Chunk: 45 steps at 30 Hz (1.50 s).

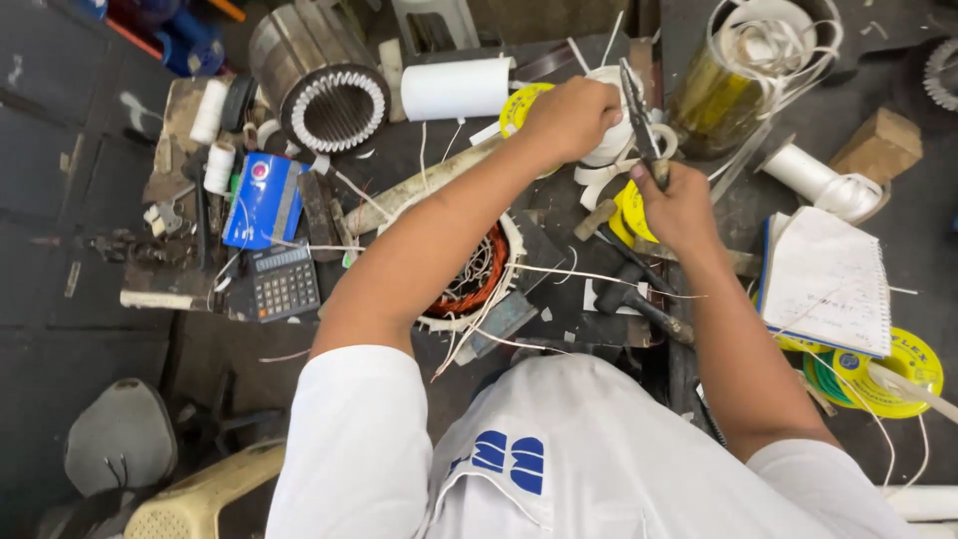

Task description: Repairing an electric motor stator by winding and securing copper wires using pliers.

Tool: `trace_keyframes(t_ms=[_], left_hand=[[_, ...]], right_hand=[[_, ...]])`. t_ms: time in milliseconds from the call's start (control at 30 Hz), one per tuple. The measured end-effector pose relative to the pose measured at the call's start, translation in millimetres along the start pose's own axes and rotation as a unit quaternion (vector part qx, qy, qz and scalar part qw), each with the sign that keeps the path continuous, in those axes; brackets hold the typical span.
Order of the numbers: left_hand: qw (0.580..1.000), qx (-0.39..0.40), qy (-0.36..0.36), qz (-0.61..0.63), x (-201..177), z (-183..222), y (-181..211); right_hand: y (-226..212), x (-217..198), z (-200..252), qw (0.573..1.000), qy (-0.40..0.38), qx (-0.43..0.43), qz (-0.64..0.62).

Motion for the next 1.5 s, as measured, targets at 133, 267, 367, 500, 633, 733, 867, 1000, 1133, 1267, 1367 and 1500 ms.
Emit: trace_keyframes(t_ms=[133,267,367,500,633,733,867,1000,1133,1267,1367,1500], left_hand=[[0.997,0.044,0.010,0.060,0.7,4.1,14.0],[0.991,0.027,-0.017,0.131,-5.8,7.3,7.4],[0.985,0.026,-0.038,0.168,-7.0,12.2,8.1],[0.973,0.064,0.007,0.224,-3.5,9.1,5.3],[0.982,0.045,0.029,0.183,-7.0,13.2,8.4],[0.982,0.048,0.027,0.180,-6.9,15.6,9.5],[0.987,0.039,0.030,0.153,-5.4,15.5,6.3],[0.986,0.056,0.026,0.152,2.9,13.1,5.9],[0.982,0.054,0.018,0.179,-4.7,16.4,9.6],[0.974,0.075,0.025,0.214,-19.4,14.4,19.1],[0.977,0.111,0.037,0.178,-17.1,-4.0,21.4],[0.969,0.184,0.122,0.112,-21.3,-18.3,34.6]], right_hand=[[0.8,-6.4,4.1,0.999,0.019,0.006,0.044],[-7.4,-8.8,6.1,0.999,0.033,-0.011,0.036],[-1.4,-4.8,7.3,0.999,-0.001,0.002,-0.051],[-7.1,-5.0,15.6,0.988,-0.062,-0.005,-0.142],[-10.2,-4.9,18.7,0.995,-0.065,0.014,-0.072],[-18.1,-6.6,19.4,0.996,-0.052,0.006,-0.069],[-19.7,-7.4,17.3,0.998,-0.028,0.019,-0.048],[-24.3,-10.9,23.7,0.997,-0.012,0.043,-0.063],[-8.2,-16.0,20.8,0.998,0.001,0.034,-0.056],[34.4,-17.9,22.1,0.984,-0.012,0.074,0.164],[67.4,-9.8,27.7,0.959,-0.030,0.067,0.275],[101.3,0.8,31.4,0.949,0.032,-0.018,0.313]])
Point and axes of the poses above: each hand's wrist, its own z-axis away from the middle knuckle, its own x-axis out of the palm, y = z × x, the point moved 8 cm from there along -z, towards the middle knuckle, and after that the axes turned 5 degrees about -y, right-handed, at the moved point
